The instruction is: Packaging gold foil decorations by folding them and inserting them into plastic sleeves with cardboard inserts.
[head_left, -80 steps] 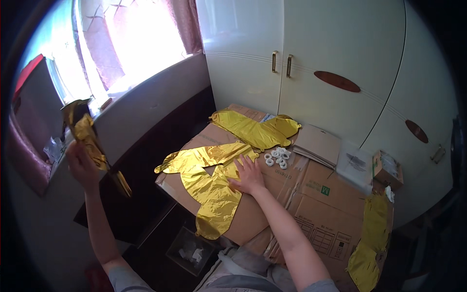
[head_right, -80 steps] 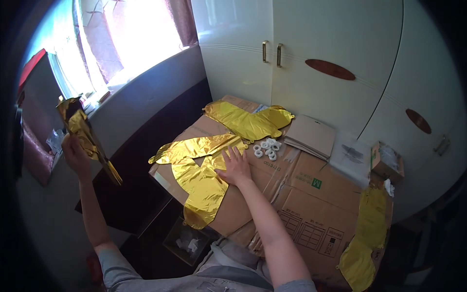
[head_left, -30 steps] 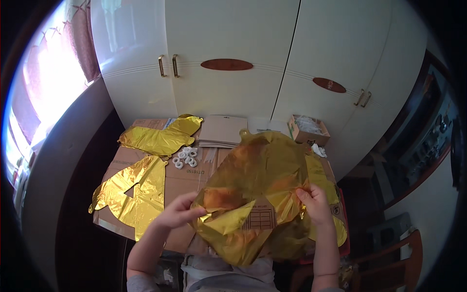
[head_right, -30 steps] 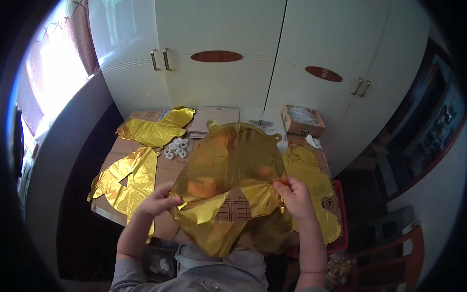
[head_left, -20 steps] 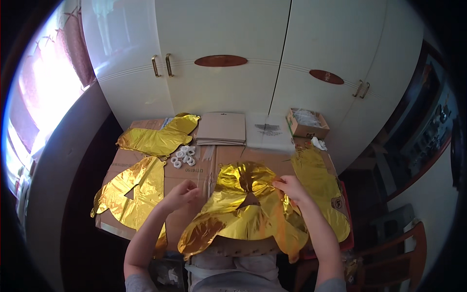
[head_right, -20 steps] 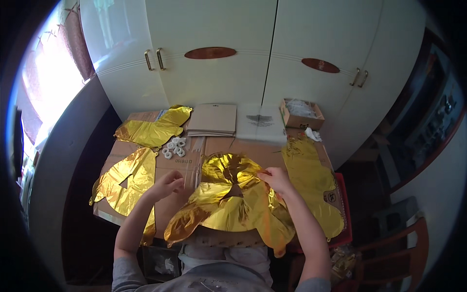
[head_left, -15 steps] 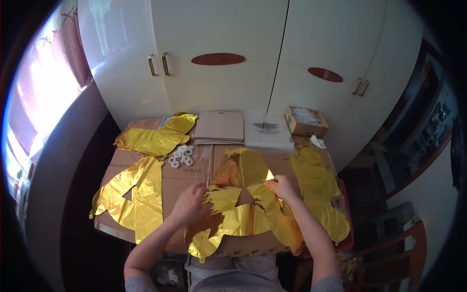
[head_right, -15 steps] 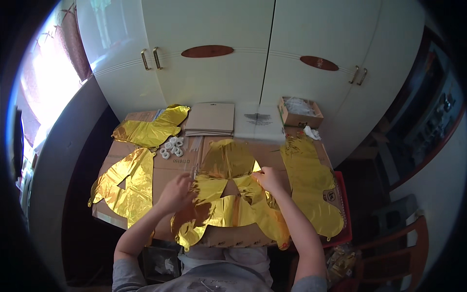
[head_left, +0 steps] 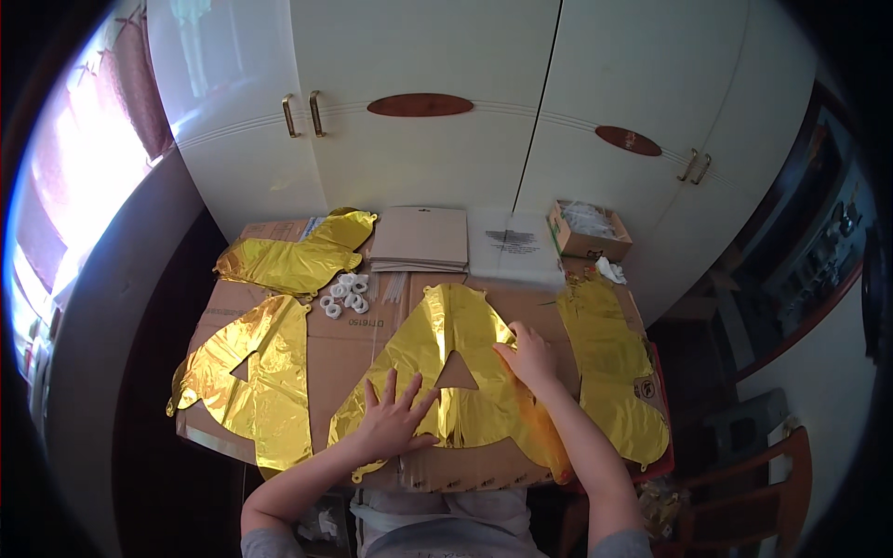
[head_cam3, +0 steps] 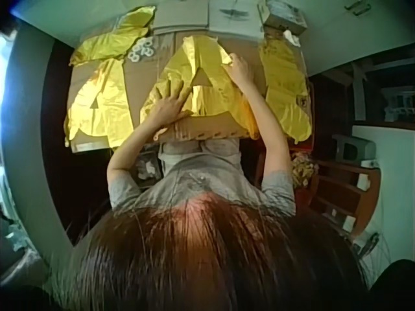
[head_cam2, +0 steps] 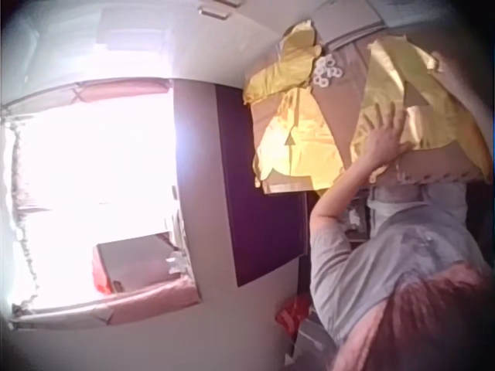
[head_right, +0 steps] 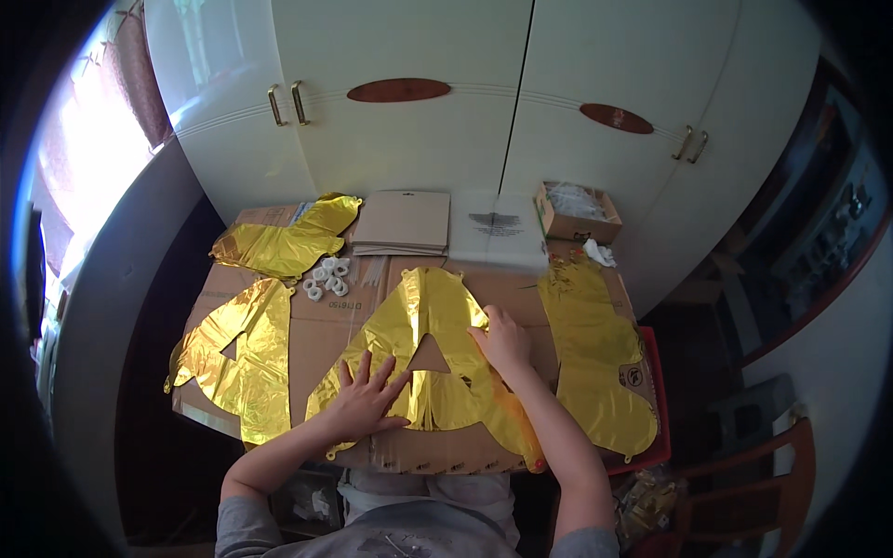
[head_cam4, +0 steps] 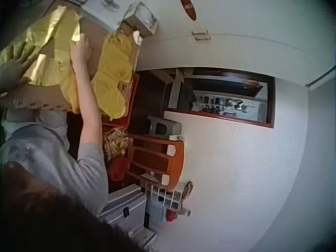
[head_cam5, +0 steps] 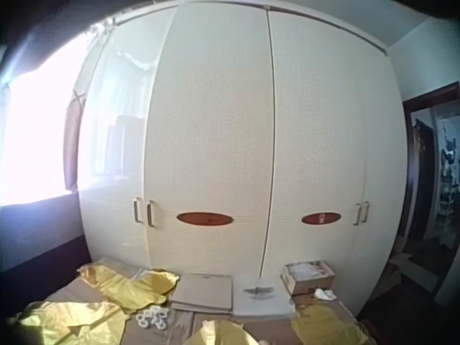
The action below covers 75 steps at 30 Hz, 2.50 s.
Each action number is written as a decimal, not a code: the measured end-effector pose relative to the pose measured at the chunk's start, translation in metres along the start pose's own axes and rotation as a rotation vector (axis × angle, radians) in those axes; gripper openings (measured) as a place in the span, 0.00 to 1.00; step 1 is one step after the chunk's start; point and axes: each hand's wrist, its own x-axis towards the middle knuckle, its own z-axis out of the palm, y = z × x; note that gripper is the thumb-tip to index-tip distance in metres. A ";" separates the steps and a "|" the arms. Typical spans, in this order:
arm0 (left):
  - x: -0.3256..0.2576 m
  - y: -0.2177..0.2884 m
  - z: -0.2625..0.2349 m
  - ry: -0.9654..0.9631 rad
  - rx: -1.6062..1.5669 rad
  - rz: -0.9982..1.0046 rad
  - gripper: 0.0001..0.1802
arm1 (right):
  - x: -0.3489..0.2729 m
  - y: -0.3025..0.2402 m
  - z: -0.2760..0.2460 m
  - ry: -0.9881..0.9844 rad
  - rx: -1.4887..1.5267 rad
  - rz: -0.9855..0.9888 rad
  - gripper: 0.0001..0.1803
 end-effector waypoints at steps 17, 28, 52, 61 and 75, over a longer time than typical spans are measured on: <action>-0.025 0.010 -0.002 0.017 -0.058 -0.037 0.45 | 0.127 0.065 0.004 0.213 -0.355 -0.330 0.06; -0.021 0.014 -0.005 -0.014 -0.083 -0.008 0.44 | 0.136 0.063 0.009 0.225 -0.237 -0.529 0.11; -0.016 0.017 -0.003 -0.025 -0.121 0.001 0.43 | 0.150 0.095 -0.003 0.201 -0.625 -0.358 0.05; -0.017 0.021 -0.004 -0.016 -0.121 -0.006 0.43 | 0.143 0.052 -0.007 0.086 -0.306 -0.531 0.17; -0.020 0.023 -0.002 0.005 -0.102 0.003 0.43 | 0.077 0.089 -0.048 -0.011 -0.212 -0.324 0.24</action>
